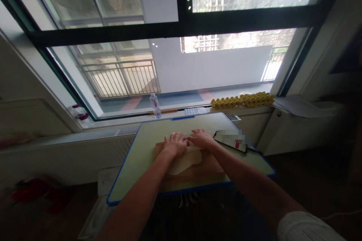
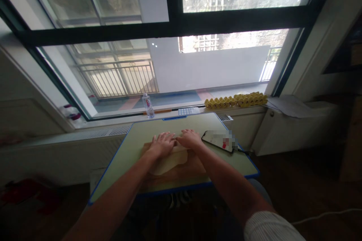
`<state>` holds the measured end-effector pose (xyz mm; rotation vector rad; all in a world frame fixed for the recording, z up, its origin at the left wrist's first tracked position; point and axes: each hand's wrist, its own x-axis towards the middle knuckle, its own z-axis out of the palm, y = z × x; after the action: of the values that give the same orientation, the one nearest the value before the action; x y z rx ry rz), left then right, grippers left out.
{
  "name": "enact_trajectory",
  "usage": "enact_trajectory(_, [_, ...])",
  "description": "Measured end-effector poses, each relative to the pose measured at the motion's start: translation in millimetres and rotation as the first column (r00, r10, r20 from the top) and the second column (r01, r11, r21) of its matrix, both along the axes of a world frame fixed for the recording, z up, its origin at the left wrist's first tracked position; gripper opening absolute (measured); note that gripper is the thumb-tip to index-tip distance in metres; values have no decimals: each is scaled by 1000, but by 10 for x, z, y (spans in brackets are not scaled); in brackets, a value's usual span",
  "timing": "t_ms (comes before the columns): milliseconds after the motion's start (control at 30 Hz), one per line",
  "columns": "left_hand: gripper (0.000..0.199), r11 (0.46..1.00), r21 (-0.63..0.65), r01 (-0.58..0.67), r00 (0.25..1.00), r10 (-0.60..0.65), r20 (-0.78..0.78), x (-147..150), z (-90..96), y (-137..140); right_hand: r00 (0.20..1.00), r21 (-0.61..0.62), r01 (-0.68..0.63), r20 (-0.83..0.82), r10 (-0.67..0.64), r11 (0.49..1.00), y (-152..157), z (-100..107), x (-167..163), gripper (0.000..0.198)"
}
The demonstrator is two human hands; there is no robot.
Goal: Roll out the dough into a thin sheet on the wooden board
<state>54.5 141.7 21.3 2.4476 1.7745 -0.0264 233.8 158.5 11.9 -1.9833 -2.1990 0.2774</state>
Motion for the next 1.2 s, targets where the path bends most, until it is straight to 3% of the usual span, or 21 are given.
enact_trajectory(133, [62,1000,3,20,1000,-20,-19,-24,-58,134,999,52,28,-27,-27,998,85,-23,-10,63])
enact_trajectory(267, [62,999,29,24,999,-23,-39,-16,-41,21,1000,92,27,-18,-25,995,-75,11,-28,62])
enact_trajectory(467, [59,994,94,55,996,-48,-76,30,41,-566,999,140,35,16,-38,989,-639,54,-44,62])
enact_trajectory(600, [62,983,169,67,997,-58,-53,55,-3,-1033,999,175,29,18,-33,984,-1091,-11,-23,64])
enact_trajectory(733, [62,982,170,80,997,-79,-14,63,-25,-1257,999,202,38,28,-45,979,-1307,-61,2,66])
enact_trajectory(833, [61,989,120,89,996,-88,-15,63,37,-1129,998,184,39,42,-48,982,-1170,-43,10,65])
enact_trajectory(1067, [65,998,-48,28,1000,-29,-9,60,124,-225,1000,16,22,11,-23,1000,-247,31,9,68])
enact_trajectory(1200, [67,993,-113,16,1000,-15,7,66,133,79,1000,-24,11,-2,-12,1000,41,48,8,70])
